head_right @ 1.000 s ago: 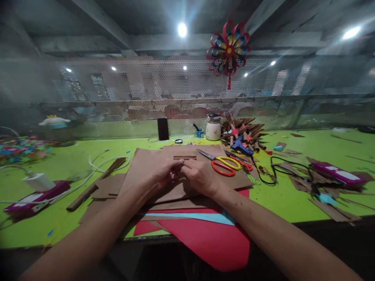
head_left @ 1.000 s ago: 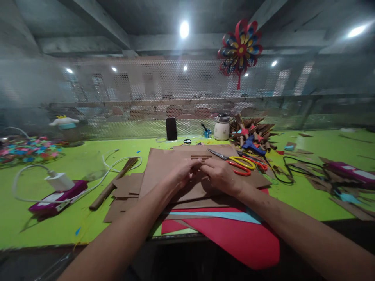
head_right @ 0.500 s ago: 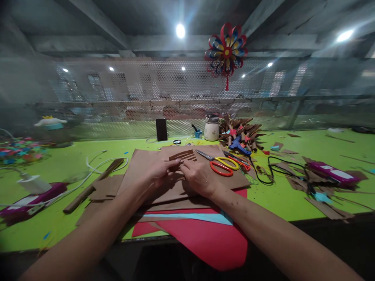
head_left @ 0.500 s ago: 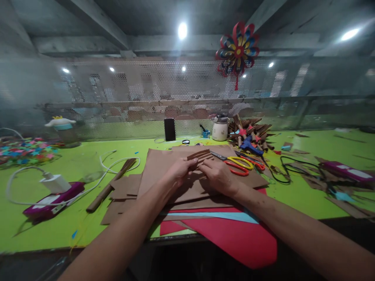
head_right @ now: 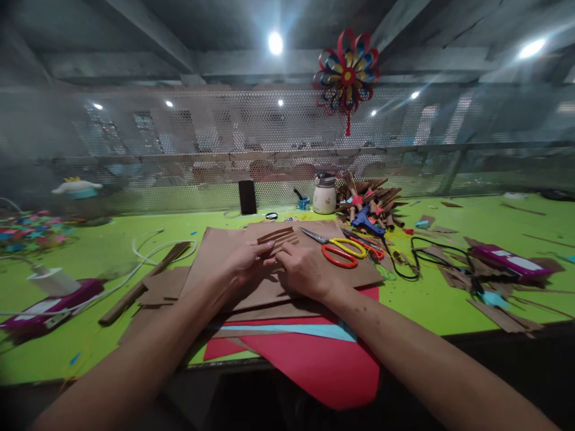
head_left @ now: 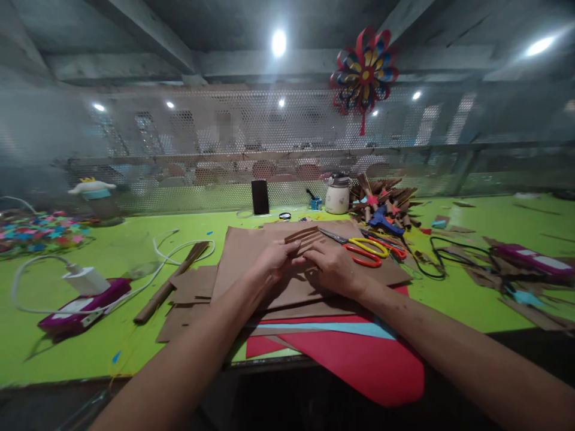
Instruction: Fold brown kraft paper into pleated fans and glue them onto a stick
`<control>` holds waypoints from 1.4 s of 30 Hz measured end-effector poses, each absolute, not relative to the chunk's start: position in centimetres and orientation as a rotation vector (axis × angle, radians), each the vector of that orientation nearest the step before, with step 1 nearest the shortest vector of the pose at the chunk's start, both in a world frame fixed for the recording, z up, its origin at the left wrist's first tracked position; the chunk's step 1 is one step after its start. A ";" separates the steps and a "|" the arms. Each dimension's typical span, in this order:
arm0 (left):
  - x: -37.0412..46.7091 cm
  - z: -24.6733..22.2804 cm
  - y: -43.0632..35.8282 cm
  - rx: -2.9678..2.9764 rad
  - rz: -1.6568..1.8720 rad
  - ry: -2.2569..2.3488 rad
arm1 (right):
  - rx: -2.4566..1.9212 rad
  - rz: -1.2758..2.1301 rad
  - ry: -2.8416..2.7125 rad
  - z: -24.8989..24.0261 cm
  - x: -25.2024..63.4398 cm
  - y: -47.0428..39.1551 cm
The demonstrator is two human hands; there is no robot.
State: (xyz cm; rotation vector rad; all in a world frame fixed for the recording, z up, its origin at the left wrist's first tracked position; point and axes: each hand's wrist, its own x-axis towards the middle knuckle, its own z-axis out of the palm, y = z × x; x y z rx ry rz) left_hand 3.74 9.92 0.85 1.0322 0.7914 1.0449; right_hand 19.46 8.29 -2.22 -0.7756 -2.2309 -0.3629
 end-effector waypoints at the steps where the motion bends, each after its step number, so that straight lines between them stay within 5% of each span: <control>1: 3.7 0.8 10.0 1.041 1.048 0.800 | -0.768 -0.310 -2.219 -2.2 19.4 8.2; 14: 3.6 0.7 10.6 0.964 1.191 0.905 | -1.301 0.610 -1.451 0.0 22.9 12.1; 32: 3.6 0.8 10.5 0.979 1.195 0.979 | -1.889 0.196 -2.321 -0.4 30.7 15.4; 42: 3.3 0.2 10.9 0.952 1.436 1.011 | -1.872 0.167 -2.218 0.1 29.8 16.0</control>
